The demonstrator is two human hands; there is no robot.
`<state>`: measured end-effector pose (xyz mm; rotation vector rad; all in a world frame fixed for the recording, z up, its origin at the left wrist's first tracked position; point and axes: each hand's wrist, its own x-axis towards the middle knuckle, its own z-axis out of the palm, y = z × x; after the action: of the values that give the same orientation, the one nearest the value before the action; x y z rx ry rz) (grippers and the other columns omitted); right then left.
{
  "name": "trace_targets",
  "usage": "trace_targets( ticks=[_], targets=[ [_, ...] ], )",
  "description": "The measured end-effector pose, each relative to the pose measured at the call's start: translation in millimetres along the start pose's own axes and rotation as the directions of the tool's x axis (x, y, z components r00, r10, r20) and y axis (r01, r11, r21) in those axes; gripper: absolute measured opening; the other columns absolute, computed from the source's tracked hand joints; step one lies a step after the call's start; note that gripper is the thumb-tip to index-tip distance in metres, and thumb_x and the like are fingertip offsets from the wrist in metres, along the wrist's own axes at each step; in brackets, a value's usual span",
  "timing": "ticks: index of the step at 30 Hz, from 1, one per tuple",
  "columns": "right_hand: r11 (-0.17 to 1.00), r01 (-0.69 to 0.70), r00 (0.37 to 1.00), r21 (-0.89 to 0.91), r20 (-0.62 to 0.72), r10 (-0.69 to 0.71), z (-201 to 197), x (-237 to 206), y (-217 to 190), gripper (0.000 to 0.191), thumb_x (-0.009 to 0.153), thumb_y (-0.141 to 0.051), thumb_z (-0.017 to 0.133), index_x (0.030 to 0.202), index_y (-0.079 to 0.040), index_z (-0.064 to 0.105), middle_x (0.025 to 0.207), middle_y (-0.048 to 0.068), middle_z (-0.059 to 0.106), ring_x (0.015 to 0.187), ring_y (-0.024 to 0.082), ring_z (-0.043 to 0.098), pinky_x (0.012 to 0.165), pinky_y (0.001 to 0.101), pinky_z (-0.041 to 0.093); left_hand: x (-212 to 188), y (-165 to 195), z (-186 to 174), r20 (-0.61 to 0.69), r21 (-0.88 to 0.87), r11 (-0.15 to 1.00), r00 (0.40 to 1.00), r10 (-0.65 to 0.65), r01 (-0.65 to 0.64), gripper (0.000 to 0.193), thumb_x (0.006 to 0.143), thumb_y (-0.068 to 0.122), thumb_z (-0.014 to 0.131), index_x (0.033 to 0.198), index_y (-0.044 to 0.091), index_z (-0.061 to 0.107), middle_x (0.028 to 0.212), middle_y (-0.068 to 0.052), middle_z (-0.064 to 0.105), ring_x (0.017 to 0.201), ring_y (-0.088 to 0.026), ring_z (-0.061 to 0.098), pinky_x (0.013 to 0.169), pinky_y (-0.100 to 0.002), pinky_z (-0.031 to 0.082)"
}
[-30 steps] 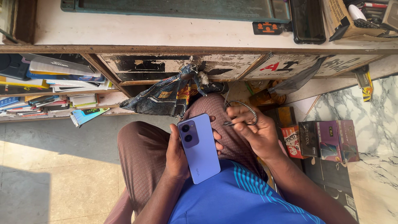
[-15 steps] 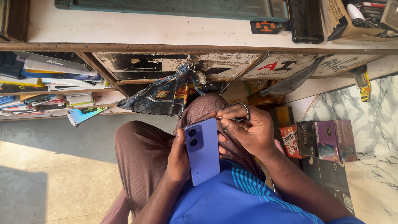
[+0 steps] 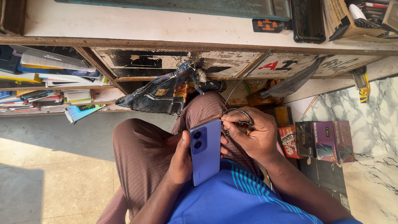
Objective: The person removes the back cover of a purple smartphone using a metal pick, then uses tweezers to adjust internal components near the camera module. The back cover is placed on the workbench while the phone remains open.
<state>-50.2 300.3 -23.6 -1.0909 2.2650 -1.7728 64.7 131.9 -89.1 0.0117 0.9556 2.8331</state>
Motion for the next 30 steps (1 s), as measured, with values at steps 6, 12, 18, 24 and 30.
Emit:
trace_targets(
  ticks=[6, 12, 18, 24, 30],
  targets=[
    [0.999, -0.034, 0.999, 0.038, -0.013, 0.034, 1, -3, -1, 0.011, 0.096, 0.0, 0.073, 0.107, 0.0, 0.07, 0.105, 0.012, 0.075, 0.102, 0.017, 0.076, 0.089, 0.0285, 0.064, 0, 0, 0, 0.009, 0.021, 1.0, 1.0, 0.012, -0.012, 0.087, 0.104, 0.069, 0.023, 0.146, -0.003, 0.051, 0.123, -0.02, 0.067, 0.11, -0.028, 0.069, 0.096, -0.042, 0.059],
    [0.998, -0.048, 0.999, 0.046, -0.004, 0.048, 2, -1, -7, 0.011, 0.095, 0.0, 0.074, 0.106, 0.0, 0.07, 0.104, 0.012, 0.076, 0.099, 0.017, 0.076, 0.086, 0.0282, 0.065, -4, -2, 0, -0.006, 0.053, 0.999, 1.0, 0.007, -0.007, 0.087, 0.104, 0.069, 0.025, 0.145, -0.003, 0.052, 0.123, -0.02, 0.067, 0.11, -0.028, 0.069, 0.097, -0.043, 0.059],
    [0.978, -0.006, 0.997, -0.208, 0.072, 0.021, -6, 4, -28, 0.016, 0.089, 0.0, 0.077, 0.105, 0.0, 0.073, 0.097, 0.01, 0.077, 0.089, 0.013, 0.076, 0.078, 0.0258, 0.061, -9, 4, 11, -0.071, 0.101, 0.994, 0.997, -0.036, 0.043, 0.088, 0.1, 0.071, 0.028, 0.149, 0.0, 0.046, 0.124, -0.016, 0.065, 0.111, -0.025, 0.067, 0.098, -0.04, 0.055],
    [0.988, -0.056, 0.983, -0.143, 0.164, 0.08, -17, 6, -26, 0.013, 0.088, 0.001, 0.078, 0.1, -0.001, 0.075, 0.096, 0.009, 0.078, 0.087, 0.012, 0.076, 0.076, 0.0253, 0.059, -13, 16, 26, -0.03, 0.189, 0.982, 0.999, 0.022, -0.015, 0.093, 0.1, 0.073, 0.035, 0.154, -0.003, 0.042, 0.12, -0.018, 0.064, 0.104, -0.023, 0.066, 0.094, -0.038, 0.055],
    [0.829, -0.504, 0.854, 0.244, 0.286, 0.435, -32, 4, 0, 0.01, 0.088, 0.002, 0.076, 0.098, 0.004, 0.074, 0.094, 0.012, 0.079, 0.088, 0.014, 0.075, 0.079, 0.0259, 0.063, -12, 20, 26, 0.018, 0.226, 0.974, 1.0, -0.001, -0.003, 0.094, 0.099, 0.075, 0.035, 0.151, -0.004, 0.043, 0.117, -0.019, 0.065, 0.103, -0.024, 0.067, 0.095, -0.037, 0.056]
  ],
)
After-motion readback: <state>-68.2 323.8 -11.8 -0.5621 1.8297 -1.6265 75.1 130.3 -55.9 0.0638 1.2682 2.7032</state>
